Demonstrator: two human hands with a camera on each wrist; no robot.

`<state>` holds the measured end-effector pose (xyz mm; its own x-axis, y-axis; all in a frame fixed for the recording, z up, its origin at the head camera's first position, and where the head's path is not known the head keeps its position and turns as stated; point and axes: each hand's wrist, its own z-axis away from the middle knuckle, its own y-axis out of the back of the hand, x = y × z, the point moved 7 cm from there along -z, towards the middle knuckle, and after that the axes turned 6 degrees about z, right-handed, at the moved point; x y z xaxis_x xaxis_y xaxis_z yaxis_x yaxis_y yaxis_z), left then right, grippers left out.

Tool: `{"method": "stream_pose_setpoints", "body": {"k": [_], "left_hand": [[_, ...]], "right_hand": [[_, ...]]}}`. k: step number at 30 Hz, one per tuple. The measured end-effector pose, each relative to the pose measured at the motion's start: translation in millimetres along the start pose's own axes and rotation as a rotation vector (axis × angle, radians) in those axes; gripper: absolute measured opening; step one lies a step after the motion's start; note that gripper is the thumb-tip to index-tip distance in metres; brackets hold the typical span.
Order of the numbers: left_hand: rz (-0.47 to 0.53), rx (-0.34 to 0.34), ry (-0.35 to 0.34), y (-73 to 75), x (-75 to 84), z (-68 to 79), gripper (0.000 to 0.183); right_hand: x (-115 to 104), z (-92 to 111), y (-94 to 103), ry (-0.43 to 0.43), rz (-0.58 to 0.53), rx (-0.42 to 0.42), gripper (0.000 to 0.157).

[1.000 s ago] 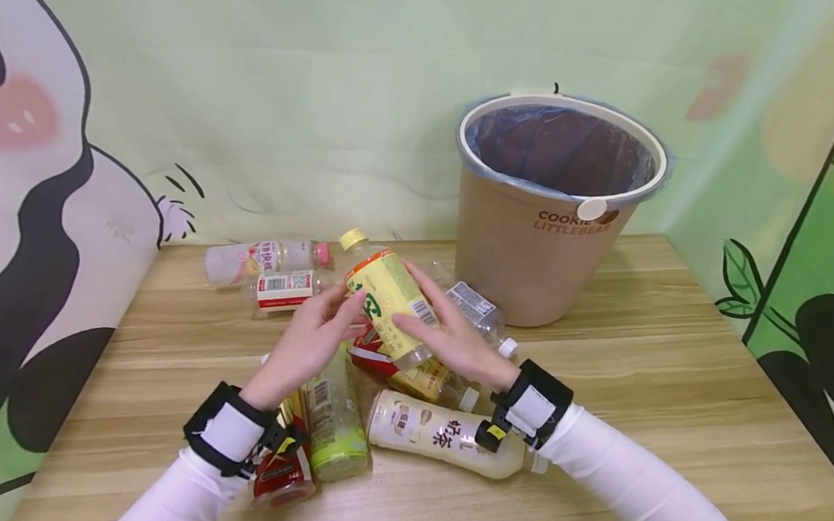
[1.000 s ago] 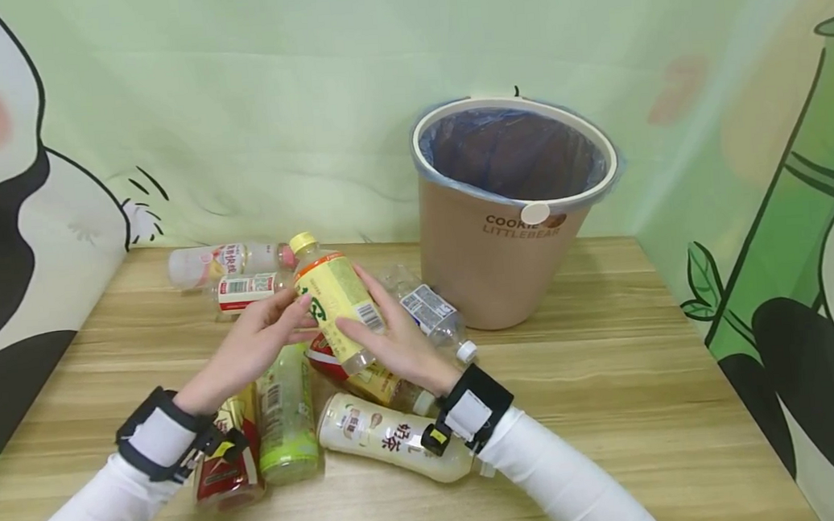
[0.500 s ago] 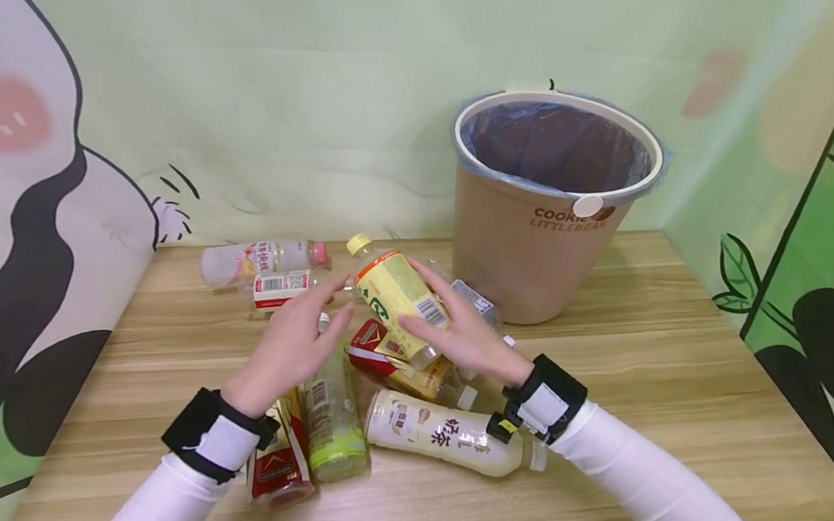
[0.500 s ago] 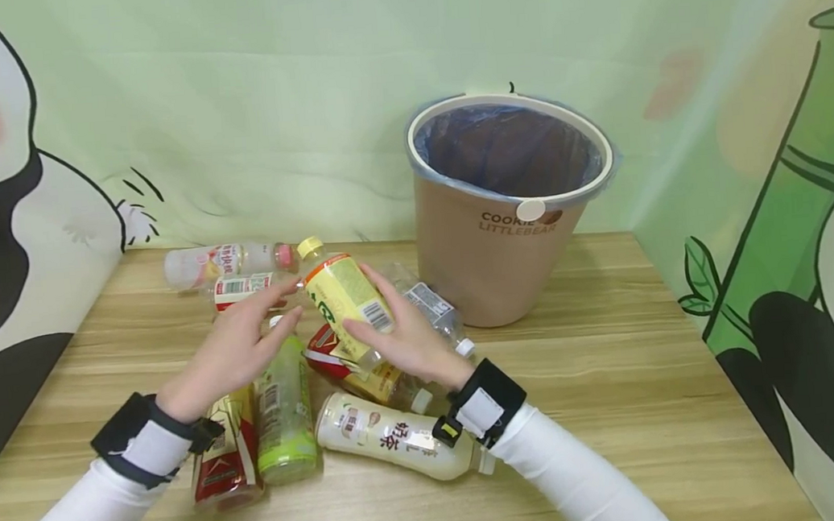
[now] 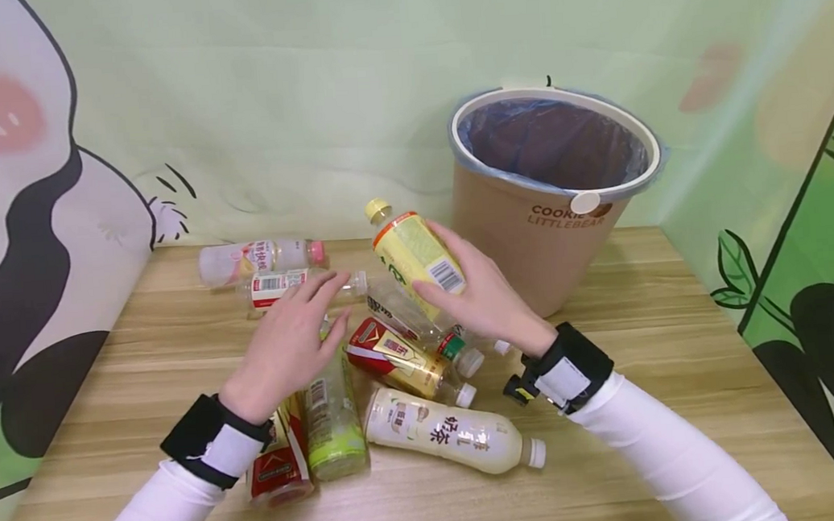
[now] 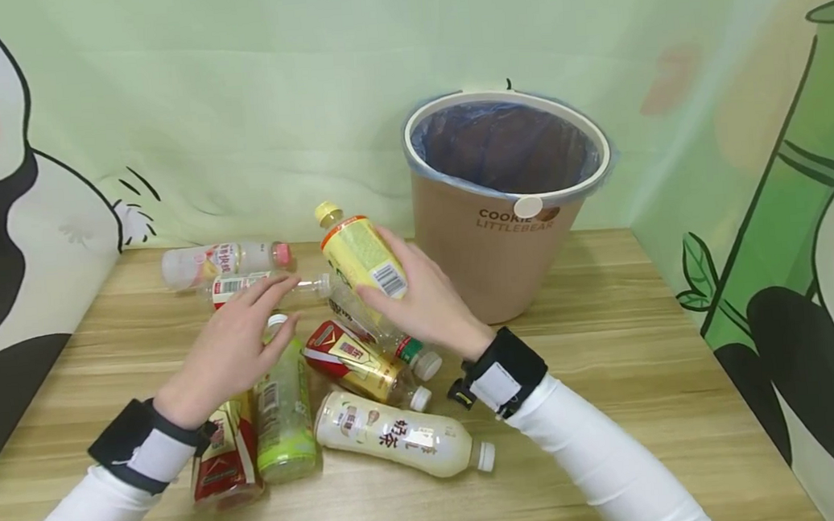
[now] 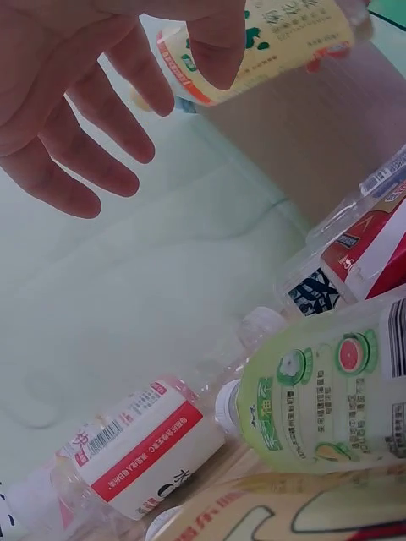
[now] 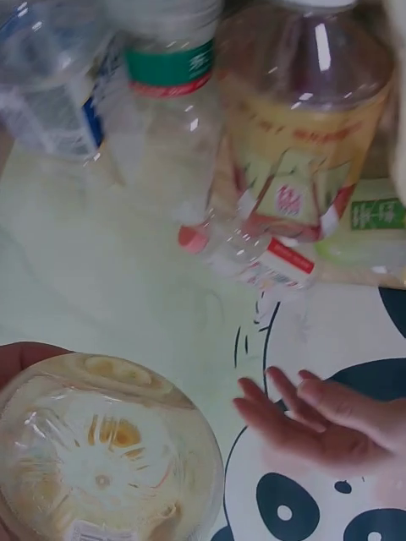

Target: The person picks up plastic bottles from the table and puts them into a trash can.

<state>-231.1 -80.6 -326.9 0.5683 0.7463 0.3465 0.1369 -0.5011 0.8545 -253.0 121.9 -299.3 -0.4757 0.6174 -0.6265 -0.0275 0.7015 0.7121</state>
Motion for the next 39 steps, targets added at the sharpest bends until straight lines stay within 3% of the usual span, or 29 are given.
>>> {"method": "stream_pose_setpoints", "body": {"k": [8,11,20,29,33,39], "left_hand": [[-0.021,0.037,-0.025,3.0,0.5,0.8,0.059],[-0.015,0.041,-0.027,4.4,0.7,2.0,0.06],[-0.005,0.053,-0.026,3.8,1.9,4.7,0.063],[0.001,0.059,-0.022,5.0,2.7,7.1,0.065],[-0.003,0.06,-0.025,5.0,2.2,7.5,0.065],[-0.008,0.053,-0.018,3.1,2.2,8.9,0.065]], "right_hand": [[-24,-17,39.6,0.053,0.124,0.095,0.076],[-33,-24,55.9,0.05,0.099,0.115,0.076],[-44,-45,117.3,-0.105,-0.088,0.169,0.073],[-22,-50,169.6,-0.249,-0.525,0.337,0.062],[0,-52,176.6,-0.332,-0.411,0.376,0.067],[36,-50,172.0,-0.448,-0.122,0.311,0.07]]}}
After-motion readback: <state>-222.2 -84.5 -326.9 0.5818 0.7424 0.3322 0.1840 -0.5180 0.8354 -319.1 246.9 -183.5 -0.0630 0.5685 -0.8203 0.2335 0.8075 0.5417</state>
